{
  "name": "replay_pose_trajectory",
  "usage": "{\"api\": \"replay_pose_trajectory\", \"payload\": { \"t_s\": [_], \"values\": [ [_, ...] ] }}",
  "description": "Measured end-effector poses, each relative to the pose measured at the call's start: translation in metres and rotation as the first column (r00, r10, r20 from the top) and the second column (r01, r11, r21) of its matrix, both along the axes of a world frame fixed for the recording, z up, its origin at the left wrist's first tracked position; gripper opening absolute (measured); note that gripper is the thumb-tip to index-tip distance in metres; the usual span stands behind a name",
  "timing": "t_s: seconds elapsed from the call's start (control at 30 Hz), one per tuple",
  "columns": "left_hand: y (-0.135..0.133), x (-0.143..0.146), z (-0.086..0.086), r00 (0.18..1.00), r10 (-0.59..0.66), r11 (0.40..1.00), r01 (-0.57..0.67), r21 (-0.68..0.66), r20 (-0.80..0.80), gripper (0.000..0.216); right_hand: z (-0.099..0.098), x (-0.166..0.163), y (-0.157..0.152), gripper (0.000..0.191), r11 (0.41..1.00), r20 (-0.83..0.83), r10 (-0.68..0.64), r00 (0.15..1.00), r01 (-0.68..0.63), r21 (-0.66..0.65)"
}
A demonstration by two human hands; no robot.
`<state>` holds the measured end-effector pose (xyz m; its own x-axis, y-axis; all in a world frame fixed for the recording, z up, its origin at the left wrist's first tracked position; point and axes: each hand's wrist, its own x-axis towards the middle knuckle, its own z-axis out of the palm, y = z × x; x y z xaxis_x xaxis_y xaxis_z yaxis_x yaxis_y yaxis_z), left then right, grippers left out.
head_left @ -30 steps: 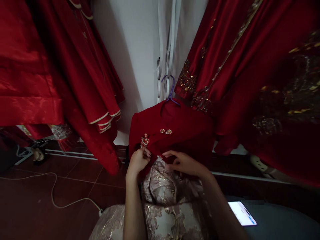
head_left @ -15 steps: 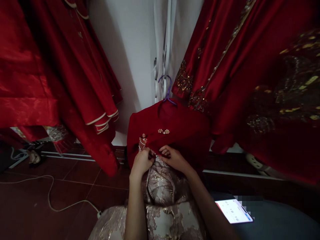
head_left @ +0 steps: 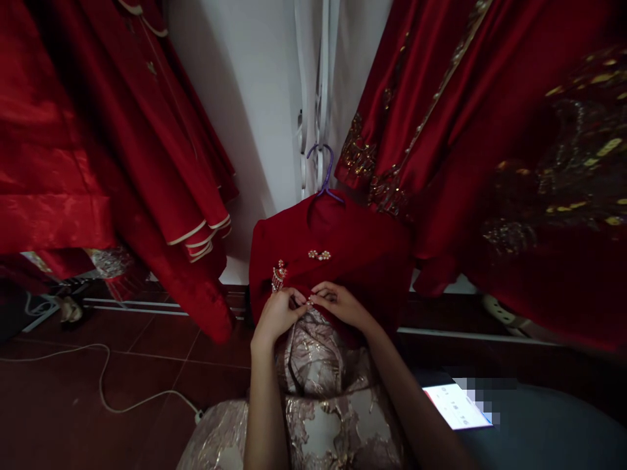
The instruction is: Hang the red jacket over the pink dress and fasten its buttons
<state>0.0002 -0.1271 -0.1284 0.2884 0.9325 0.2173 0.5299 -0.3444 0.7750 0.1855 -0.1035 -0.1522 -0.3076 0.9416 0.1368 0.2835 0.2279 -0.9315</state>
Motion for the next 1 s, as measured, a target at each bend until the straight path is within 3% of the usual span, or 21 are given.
{"api": "replay_pose_trajectory", "payload": {
  "t_s": [0.33, 0.5, 0.6, 0.7, 0.83, 0.9, 1.0],
  "values": [
    [0.000, 0.000, 0.006, 0.995, -0.003, 0.999, 0.007, -0.036, 0.103, 0.011, 0.010, 0.004, -0.006, 0.041, 0.991, -0.032, 0.116, 0.993, -0.117, -0.068],
    [-0.001, 0.001, 0.003, 0.977, -0.022, 0.993, 0.046, -0.108, 0.210, 0.029, 0.014, 0.004, -0.006, 0.030, 0.993, -0.023, 0.104, 0.994, -0.105, -0.049],
    [-0.001, 0.003, 0.003, 0.948, -0.007, 0.963, 0.092, -0.254, 0.318, 0.041, 0.022, 0.007, -0.009, 0.021, 0.993, -0.033, 0.105, 0.994, -0.106, -0.046],
    [0.003, 0.006, 0.004, 0.866, 0.100, 0.924, 0.102, -0.369, 0.490, 0.049, 0.034, 0.015, -0.014, 0.015, 0.985, -0.070, 0.125, 0.990, -0.132, -0.109],
    [0.012, 0.011, 0.004, 0.645, 0.297, 0.908, 0.037, -0.417, 0.704, 0.059, 0.045, 0.030, -0.020, 0.010, 0.970, -0.046, 0.164, 0.985, -0.170, -0.174],
    [0.015, 0.013, 0.002, 0.561, 0.338, 0.901, 0.038, -0.432, 0.756, 0.056, 0.047, 0.036, -0.022, 0.009, 0.956, -0.022, 0.219, 0.975, -0.219, -0.196],
    [0.015, 0.013, 0.000, 0.517, 0.338, 0.896, 0.080, -0.438, 0.786, 0.045, 0.047, 0.043, -0.024, 0.008, 0.931, 0.003, 0.297, 0.955, -0.288, -0.223]
  ]
}}
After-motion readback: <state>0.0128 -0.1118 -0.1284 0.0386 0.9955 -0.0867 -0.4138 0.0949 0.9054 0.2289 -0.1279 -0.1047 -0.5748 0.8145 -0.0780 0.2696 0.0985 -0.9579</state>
